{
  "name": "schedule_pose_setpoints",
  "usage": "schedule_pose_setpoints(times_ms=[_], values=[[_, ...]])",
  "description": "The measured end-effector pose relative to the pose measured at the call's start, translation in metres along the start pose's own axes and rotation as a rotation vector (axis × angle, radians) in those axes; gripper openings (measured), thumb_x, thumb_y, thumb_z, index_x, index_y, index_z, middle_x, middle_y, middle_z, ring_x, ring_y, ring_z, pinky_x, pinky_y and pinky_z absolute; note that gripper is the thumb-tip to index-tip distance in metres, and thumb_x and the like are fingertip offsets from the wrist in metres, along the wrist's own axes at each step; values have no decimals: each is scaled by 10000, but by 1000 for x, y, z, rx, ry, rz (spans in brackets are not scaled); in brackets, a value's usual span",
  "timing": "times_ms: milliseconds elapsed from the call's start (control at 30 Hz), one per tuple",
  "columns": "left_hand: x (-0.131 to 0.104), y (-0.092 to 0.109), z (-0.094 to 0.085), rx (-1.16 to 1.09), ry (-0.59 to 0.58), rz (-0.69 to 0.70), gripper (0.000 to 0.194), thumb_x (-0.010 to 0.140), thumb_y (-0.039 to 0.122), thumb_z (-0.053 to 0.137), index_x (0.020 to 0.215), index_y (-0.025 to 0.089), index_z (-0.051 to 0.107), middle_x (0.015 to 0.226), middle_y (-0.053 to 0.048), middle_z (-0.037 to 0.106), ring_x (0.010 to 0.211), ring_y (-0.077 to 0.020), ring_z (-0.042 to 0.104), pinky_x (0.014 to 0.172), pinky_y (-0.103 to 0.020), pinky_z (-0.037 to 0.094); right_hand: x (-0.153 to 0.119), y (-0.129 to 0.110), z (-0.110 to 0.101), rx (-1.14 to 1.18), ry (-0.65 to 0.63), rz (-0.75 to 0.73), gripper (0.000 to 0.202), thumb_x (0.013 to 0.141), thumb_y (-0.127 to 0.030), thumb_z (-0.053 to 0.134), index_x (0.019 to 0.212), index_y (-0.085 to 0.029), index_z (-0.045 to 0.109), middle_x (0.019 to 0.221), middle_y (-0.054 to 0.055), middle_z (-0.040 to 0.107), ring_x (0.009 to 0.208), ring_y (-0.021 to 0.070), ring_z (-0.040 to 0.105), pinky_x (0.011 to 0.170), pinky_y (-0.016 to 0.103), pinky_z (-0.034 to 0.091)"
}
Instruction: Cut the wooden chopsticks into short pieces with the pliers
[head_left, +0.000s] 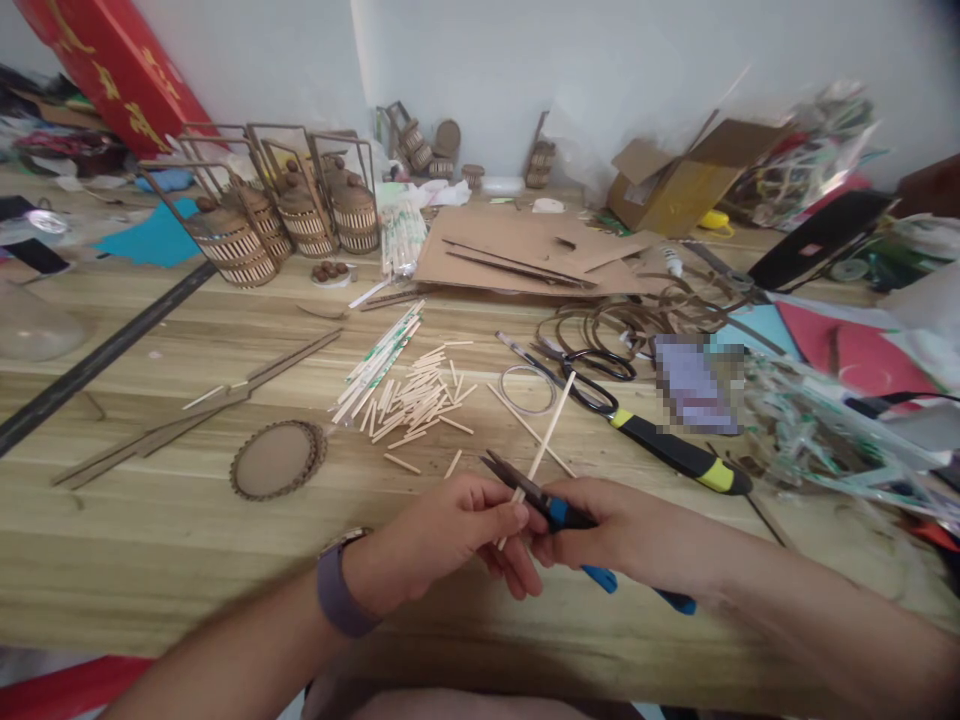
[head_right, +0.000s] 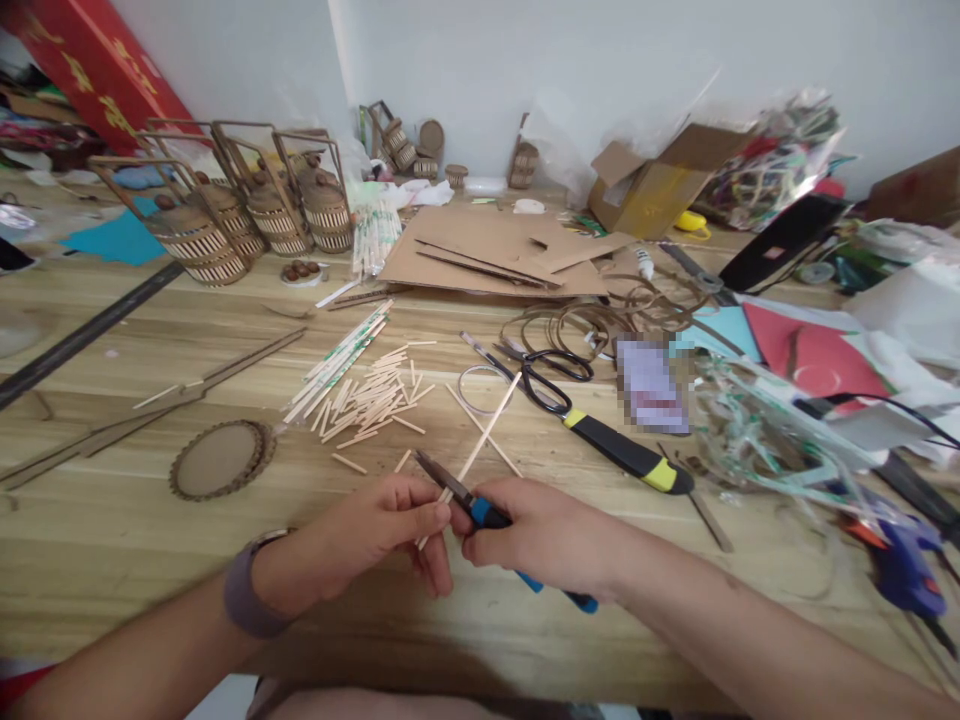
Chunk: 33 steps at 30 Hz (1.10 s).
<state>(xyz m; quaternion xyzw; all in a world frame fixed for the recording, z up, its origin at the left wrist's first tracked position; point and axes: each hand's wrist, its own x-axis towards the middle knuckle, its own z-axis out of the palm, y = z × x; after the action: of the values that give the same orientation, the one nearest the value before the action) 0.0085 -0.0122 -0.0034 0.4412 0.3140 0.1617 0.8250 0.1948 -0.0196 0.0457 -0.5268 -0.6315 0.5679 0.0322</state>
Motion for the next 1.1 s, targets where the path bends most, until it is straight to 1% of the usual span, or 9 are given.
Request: schedule_pose_setpoints(times_ms=[167, 333, 400, 500, 567, 667, 733, 867, 1100], values=[[-1, 2, 2, 17, -9, 2, 494, 732, 615, 623, 841, 133, 619, 604, -29, 657, 534, -129, 595, 594, -264, 469, 1, 4, 3, -15, -13, 33, 11, 686, -208, 571, 676, -205, 570, 586, -48, 513, 565, 116, 449, 511, 217, 342], [0, 2, 3, 53, 15, 10, 503, 736, 631, 601, 826, 137, 607, 591, -18, 637, 525, -124, 570, 589, -267, 454, 4, 13, 9, 26, 8, 37, 84, 667, -178, 507, 632, -210, 438, 568, -65, 405, 542, 100, 362, 496, 218, 296], [1, 2, 3, 69, 12, 16, 502, 743, 634, 587, 815, 137, 607, 579, -13, 625, 527, -124, 563, 595, -271, 450, 6, 18, 11, 23, 29, 18, 102, 675, -181, 501, 629, -214, 417, 567, -67, 394, 542, 101, 352, 493, 220, 284], [3, 1, 3, 97, 5, 28, 496, 755, 634, 573, 801, 140, 599, 560, -5, 608, 534, -128, 560, 608, -277, 446, 7, 22, 14, 27, 48, -12, 102, 686, -183, 506, 619, -214, 436, 559, -62, 428, 535, 106, 366, 491, 223, 293], [4, 0, 3, 96, 27, 33, 494, 747, 639, 582, 794, 148, 574, 564, -4, 611, 533, -128, 561, 604, -275, 440, 7, 21, 13, 47, 43, -29, 88, 680, -167, 509, 609, -210, 482, 560, -50, 481, 544, 116, 412, 505, 226, 330], [4, -1, 3, 65, 65, 41, 497, 731, 650, 596, 792, 161, 528, 582, -11, 628, 517, -125, 563, 573, -261, 424, 6, 17, 10, 77, 37, -72, 80, 681, -163, 527, 644, -212, 578, 596, -31, 562, 608, 141, 506, 572, 236, 407], [3, -1, 4, 47, 74, 51, 481, 750, 637, 584, 798, 162, 523, 589, -17, 636, 513, -124, 568, 565, -255, 420, 4, 13, 7, 90, 40, -93, 74, 694, -189, 549, 682, -219, 615, 626, -24, 592, 654, 154, 544, 618, 245, 438], [2, 2, 6, 37, 79, 62, 435, 798, 585, 550, 834, 152, 551, 588, -23, 640, 508, -124, 569, 560, -251, 419, 1, 7, 2, 111, 27, -51, 61, 705, -229, 580, 725, -219, 637, 661, -20, 613, 679, 161, 573, 642, 250, 458], [2, 4, 7, 51, 88, 44, 419, 806, 558, 536, 851, 142, 562, 569, -16, 630, 491, -120, 557, 552, -249, 417, 2, 4, 1, 118, -23, 14, 66, 677, -230, 565, 729, -213, 603, 696, -21, 618, 711, 157, 568, 671, 245, 452]])
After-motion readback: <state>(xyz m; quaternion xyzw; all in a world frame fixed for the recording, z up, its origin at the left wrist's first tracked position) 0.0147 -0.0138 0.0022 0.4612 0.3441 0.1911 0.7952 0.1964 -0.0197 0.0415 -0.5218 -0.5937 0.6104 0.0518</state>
